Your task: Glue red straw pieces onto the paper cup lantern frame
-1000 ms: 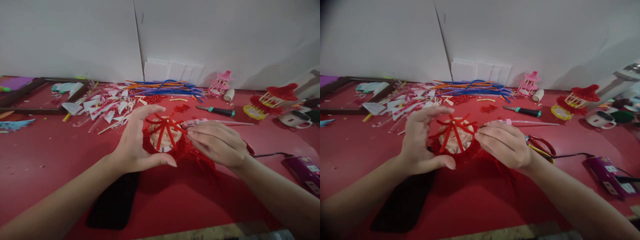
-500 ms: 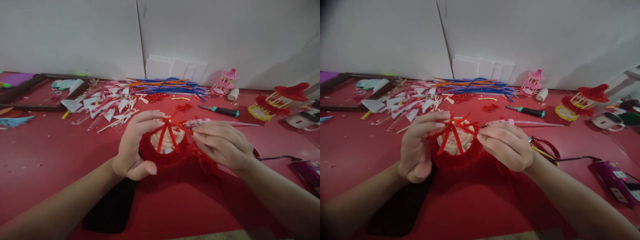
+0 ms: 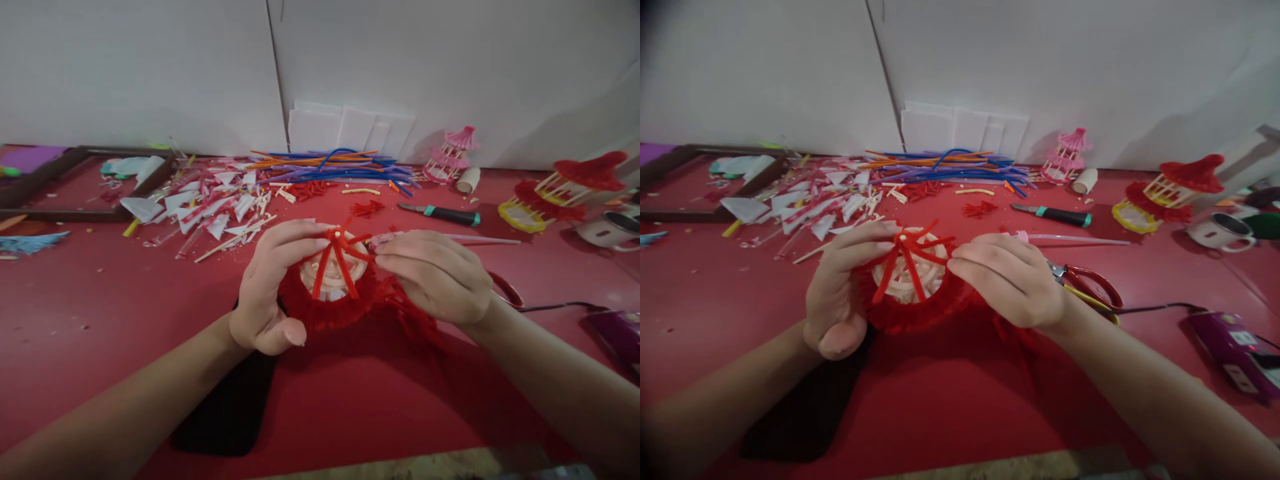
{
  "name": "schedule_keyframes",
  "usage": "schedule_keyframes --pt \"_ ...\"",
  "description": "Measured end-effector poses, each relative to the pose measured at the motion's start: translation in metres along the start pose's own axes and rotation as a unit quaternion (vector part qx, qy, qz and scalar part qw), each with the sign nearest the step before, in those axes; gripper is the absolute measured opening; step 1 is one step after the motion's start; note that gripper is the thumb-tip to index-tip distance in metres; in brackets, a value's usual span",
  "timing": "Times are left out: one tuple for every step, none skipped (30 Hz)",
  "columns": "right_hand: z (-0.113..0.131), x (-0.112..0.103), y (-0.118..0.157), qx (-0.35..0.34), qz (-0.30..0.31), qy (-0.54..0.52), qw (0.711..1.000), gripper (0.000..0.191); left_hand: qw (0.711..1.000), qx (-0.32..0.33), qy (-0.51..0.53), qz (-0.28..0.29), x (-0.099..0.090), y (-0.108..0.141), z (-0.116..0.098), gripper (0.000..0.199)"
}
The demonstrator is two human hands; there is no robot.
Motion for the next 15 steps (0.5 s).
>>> schedule_keyframes --pt "0.0003 0.0001 -0.0008 0.002 0.003 0.002 1.0 0.022 1.0 0.027 0.013 0.008 0.0003 -0.0008 -0.001 0.08" --pt "0.0006 0.0002 -0.0015 0.002 0.005 0.004 1.0 0.022 0.998 0.05 0.024 0.013 0.0005 -0.0016 -0.0017 0.077" --pt "0.001 0.0003 -0.0022 0.002 0.008 0.006 1.0 0.023 0.997 0.063 0.03 0.016 0.0007 -0.0022 -0.0021 0.075" --pt "0.0013 0.0005 -0.0028 0.001 0.009 0.006 1.0 0.023 0.997 0.064 0.031 0.016 0.0009 -0.0028 -0.0022 0.075" --pt "0.0014 0.0009 -0.0031 0.001 0.01 0.006 1.0 0.023 0.997 0.063 0.031 0.015 0.0011 -0.0032 -0.0024 0.075" --pt "0.0013 0.0013 -0.0031 0.001 0.01 0.005 1.0 0.023 0.998 0.061 0.031 0.014 0.0013 -0.0035 -0.0028 0.075" --pt "0.0011 0.0018 -0.0028 0.001 0.009 0.003 1.0 0.023 0.998 0.059 0.032 0.013 0.0015 -0.0037 -0.0034 0.074" --pt "0.0009 0.0023 -0.0022 0.001 0.008 0.002 1.0 0.023 0.998 0.058 0.034 0.012 0.0015 -0.0039 -0.0042 0.074" --pt "0.0007 0.0029 -0.0014 0.001 0.007 0.0 1.0 0.023 0.998 0.058 0.036 0.011 0.0015 -0.0041 -0.0051 0.074" --pt "0.0005 0.0035 -0.0005 0.001 0.006 -0.001 1.0 0.023 0.997 0.059 0.038 0.011 0.0014 -0.0043 -0.006 0.073" --pt "0.0004 0.0041 0.0004 0.001 0.006 -0.003 1.0 0.022 0.997 0.059 0.038 0.013 0.0012 -0.0047 -0.0069 0.073" --pt "0.0004 0.0047 0.0013 0.002 0.006 -0.006 1.0 0.022 0.997 0.061 0.037 0.014 0.001 -0.0052 -0.0077 0.072" --pt "0.0005 0.0051 0.0019 0.003 0.006 -0.009 1.0 0.023 0.997 0.064 0.034 0.017 0.0007 -0.0057 -0.0085 0.072" --pt "0.0008 0.0056 0.0023 0.004 0.004 -0.011 1.0 0.023 0.997 0.068 0.03 0.018 0.0003 -0.0062 -0.0091 0.071" --pt "0.0011 0.006 0.0024 0.007 0.003 -0.013 1.0 0.023 0.997 0.07 0.026 0.019 0.0 -0.0066 -0.0094 0.071"
Point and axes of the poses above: each hand's wrist, its own y-axis away from the middle knuckle, its own x-axis out of the palm, z = x × y, the point moved 2 cm from there along -y, towards the middle knuckle
